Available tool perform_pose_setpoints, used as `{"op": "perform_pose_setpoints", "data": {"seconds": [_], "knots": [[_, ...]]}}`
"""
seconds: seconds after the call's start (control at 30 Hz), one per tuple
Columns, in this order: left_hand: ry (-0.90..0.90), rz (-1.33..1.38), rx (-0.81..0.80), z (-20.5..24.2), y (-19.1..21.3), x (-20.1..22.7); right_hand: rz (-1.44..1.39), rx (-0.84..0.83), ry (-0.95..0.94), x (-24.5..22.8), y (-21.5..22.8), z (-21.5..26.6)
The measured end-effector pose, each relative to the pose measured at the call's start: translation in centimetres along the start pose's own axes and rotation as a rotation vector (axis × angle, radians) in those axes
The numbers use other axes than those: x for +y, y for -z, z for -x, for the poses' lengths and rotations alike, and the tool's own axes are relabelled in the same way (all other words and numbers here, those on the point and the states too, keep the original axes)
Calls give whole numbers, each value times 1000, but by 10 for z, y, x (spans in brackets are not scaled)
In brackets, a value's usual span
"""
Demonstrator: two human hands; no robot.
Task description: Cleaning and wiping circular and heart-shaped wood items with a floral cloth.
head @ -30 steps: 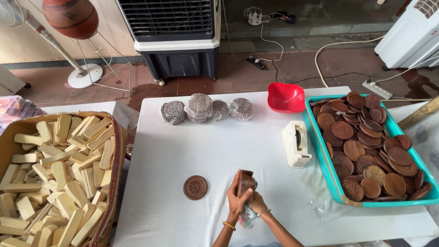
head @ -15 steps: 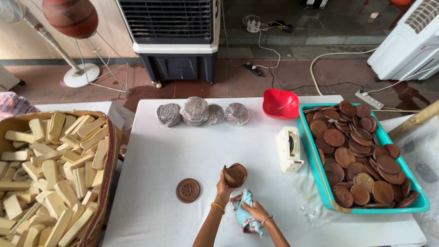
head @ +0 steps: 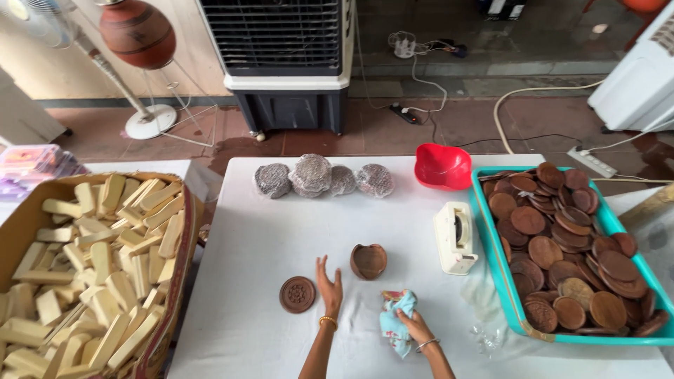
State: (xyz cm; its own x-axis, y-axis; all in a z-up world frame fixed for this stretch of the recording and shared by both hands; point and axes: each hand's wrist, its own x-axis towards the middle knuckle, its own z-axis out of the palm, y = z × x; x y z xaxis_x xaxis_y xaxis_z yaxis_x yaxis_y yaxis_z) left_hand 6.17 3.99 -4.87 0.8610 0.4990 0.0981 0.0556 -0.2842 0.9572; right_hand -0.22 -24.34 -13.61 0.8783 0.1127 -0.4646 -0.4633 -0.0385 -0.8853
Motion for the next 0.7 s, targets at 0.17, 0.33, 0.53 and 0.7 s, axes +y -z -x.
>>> {"op": "perform_pose_setpoints", "data": {"seconds": [0.17, 0.33, 0.53, 0.7], "knots": [[-184, -701, 133, 29, 84, -17, -6, 106, -68, 0, 11, 9], [-248, -814, 71, 49, 94, -37, 821, 383, 24, -28, 32, 18], [-208, -837, 37, 48, 94, -41, 738, 755, 574, -173, 11, 50], [-185, -939, 94, 44, 88, -74, 977, 365, 797, -201, 24, 17]]}}
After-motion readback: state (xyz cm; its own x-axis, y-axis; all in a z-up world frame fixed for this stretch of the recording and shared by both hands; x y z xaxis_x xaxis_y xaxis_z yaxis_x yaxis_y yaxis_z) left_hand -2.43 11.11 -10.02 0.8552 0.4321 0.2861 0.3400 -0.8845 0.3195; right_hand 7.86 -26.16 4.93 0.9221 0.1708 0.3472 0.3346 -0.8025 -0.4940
